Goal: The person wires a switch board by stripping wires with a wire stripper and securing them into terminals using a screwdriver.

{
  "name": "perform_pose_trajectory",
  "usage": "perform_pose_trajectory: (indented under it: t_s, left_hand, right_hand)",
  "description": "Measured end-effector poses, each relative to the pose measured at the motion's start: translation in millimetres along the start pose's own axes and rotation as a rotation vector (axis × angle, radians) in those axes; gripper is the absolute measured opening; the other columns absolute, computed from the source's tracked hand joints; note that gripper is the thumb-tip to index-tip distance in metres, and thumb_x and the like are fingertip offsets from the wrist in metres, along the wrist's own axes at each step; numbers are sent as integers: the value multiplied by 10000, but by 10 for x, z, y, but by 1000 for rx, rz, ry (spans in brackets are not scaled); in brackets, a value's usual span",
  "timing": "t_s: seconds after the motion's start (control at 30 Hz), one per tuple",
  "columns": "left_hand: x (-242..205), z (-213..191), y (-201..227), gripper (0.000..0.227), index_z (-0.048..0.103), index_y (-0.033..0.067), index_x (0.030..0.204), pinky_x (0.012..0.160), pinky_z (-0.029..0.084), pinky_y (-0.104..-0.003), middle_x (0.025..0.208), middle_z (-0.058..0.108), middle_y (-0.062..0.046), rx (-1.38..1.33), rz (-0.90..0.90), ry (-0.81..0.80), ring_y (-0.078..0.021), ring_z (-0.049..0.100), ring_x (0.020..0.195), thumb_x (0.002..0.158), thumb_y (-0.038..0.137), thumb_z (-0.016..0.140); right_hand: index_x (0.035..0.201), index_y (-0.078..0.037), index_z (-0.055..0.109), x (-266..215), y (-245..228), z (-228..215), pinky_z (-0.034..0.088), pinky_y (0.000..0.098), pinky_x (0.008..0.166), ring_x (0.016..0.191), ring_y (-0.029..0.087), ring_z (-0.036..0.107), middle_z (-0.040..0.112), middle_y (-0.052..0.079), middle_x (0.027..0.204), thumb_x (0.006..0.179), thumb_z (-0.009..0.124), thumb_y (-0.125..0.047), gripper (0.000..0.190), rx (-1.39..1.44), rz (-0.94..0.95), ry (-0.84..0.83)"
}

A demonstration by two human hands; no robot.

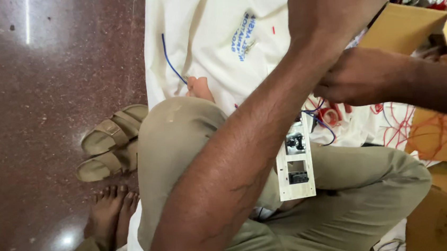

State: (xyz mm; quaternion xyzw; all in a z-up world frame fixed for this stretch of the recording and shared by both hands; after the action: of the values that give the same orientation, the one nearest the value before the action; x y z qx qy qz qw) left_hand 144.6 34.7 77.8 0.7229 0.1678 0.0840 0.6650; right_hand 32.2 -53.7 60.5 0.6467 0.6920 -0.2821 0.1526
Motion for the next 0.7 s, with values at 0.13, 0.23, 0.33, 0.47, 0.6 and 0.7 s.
perform_pose_trajectory:
  t_s: [0.13, 0.23, 0.33, 0.47, 0.6, 0.7]
  left_hand:
    - [-8, -16, -32, 379, 753, 86, 859, 644, 590, -455, 710, 764, -135, 19, -6, -19, -334, 763, 684, 848, 427, 588]
    - [26, -192, 131, 361, 733, 77, 883, 623, 565, -483, 746, 734, -149, 21, 141, 114, -358, 741, 696, 855, 400, 573]
    - [30, -162, 67, 360, 733, 78, 876, 620, 565, -481, 740, 736, -148, 28, 106, 106, -356, 741, 691, 850, 401, 577]
    - [4, 84, -7, 357, 734, 80, 861, 613, 566, -476, 727, 739, -146, -25, 23, 33, -350, 740, 680, 841, 404, 585]
    - [57, -21, -57, 355, 735, 82, 847, 607, 566, -472, 714, 741, -143, -17, 37, 73, -345, 738, 669, 832, 407, 592]
    - [71, -165, -18, 353, 735, 84, 837, 602, 566, -468, 705, 744, -141, -4, 79, 136, -340, 738, 661, 825, 409, 598]
  right_hand:
    - [1181, -127, 684, -206, 555, 218, 575, 496, 838, 924, 390, 712, 749, 178, 991, 896, 682, -282, 324, 359, 781, -166]
    - [1090, -73, 725, -139, 692, 286, 575, 487, 810, 890, 399, 703, 715, 212, 1004, 829, 749, -312, 355, 535, 820, -107]
    - [1083, 50, 692, -64, 475, 93, 583, 482, 727, 793, 411, 704, 728, 229, 884, 653, 752, -227, 515, 417, 439, 149]
    - [982, -82, 731, -70, 270, 342, 601, 426, 668, 715, 292, 738, 744, 104, 795, 887, 659, -169, 148, 102, 174, -114]
    - [954, -64, 737, -96, 575, 147, 591, 454, 624, 631, 360, 708, 717, 169, 723, 862, 695, -287, 244, 250, 570, 112]
    - [911, -111, 738, -42, 624, 204, 598, 450, 630, 663, 345, 718, 742, 153, 770, 861, 687, -299, 201, 301, 597, -21]
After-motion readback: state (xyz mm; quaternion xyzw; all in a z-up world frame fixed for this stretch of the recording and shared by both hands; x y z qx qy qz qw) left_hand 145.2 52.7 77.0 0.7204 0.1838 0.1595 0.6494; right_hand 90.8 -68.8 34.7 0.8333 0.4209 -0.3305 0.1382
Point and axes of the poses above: each hand's wrist, its own x-axis towards the middle knuckle, its own z-axis out of the palm, y = z × x, the point moved 10 cm from there along x, towards the middle knuckle
